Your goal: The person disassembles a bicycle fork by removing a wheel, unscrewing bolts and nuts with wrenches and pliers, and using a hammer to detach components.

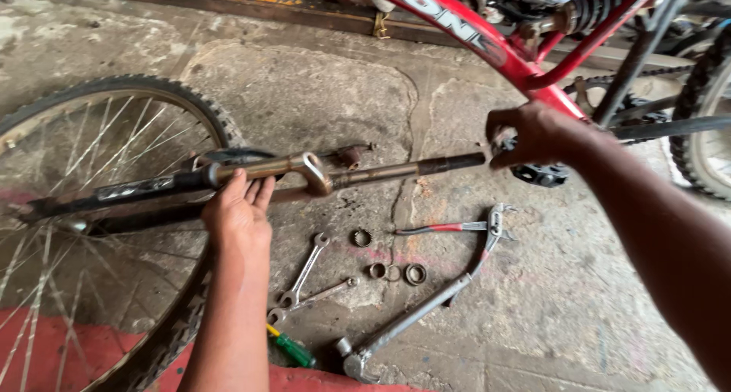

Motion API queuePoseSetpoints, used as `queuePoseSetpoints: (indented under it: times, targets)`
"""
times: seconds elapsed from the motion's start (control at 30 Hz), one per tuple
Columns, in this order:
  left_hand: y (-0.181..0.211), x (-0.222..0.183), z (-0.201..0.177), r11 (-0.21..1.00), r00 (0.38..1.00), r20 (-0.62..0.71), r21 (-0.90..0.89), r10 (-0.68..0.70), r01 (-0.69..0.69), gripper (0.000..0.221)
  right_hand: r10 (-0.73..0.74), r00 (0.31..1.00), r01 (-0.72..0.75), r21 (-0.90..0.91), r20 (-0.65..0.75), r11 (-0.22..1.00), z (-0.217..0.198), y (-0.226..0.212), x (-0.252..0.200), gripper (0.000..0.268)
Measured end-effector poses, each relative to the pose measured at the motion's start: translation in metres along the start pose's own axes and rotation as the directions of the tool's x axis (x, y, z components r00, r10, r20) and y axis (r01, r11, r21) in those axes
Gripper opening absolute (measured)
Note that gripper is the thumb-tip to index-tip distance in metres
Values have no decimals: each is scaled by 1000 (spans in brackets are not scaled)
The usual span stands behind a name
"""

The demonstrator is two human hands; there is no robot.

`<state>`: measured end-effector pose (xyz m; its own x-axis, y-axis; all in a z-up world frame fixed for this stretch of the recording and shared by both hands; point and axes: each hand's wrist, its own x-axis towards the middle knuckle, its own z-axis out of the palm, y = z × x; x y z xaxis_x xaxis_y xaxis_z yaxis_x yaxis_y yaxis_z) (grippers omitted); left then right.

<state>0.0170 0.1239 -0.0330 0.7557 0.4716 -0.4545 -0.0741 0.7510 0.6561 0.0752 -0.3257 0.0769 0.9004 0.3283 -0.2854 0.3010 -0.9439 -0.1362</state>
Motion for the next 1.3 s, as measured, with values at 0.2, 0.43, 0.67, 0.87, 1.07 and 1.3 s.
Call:
queuePoseSetpoints:
  times: [0.2,0.43,0.67,0.87,1.07,1.3]
  targets:
    - [-7,13,9,1000,999,28,-23,-16,17,26,-118,993,117,-50,-26,992,-10,-72,12,61]
    - [-35,25,8,997,998,-6,33,-69,69,27,-260,898,419,-513,354,749,133,-181,62,19]
    - [-50,40,-13,1000,991,132,18,-19,16,38,-408,910,413,-286,81,865,198,-187,107,18]
    - [-33,-2,-6,866,991,124,499,-42,-26,46,-321,923,367,-237,211,900,173,-202,94,16]
    - [-38,-26,-61,-74,929,326,937,-174,-342,52,-611,785,619,-100,103,779,176,-227,53,46]
    - [-2,-70,-130,-505,891,305,740,-336,-444,52,-708,646,762,-184,285,621,199,-285,34,59]
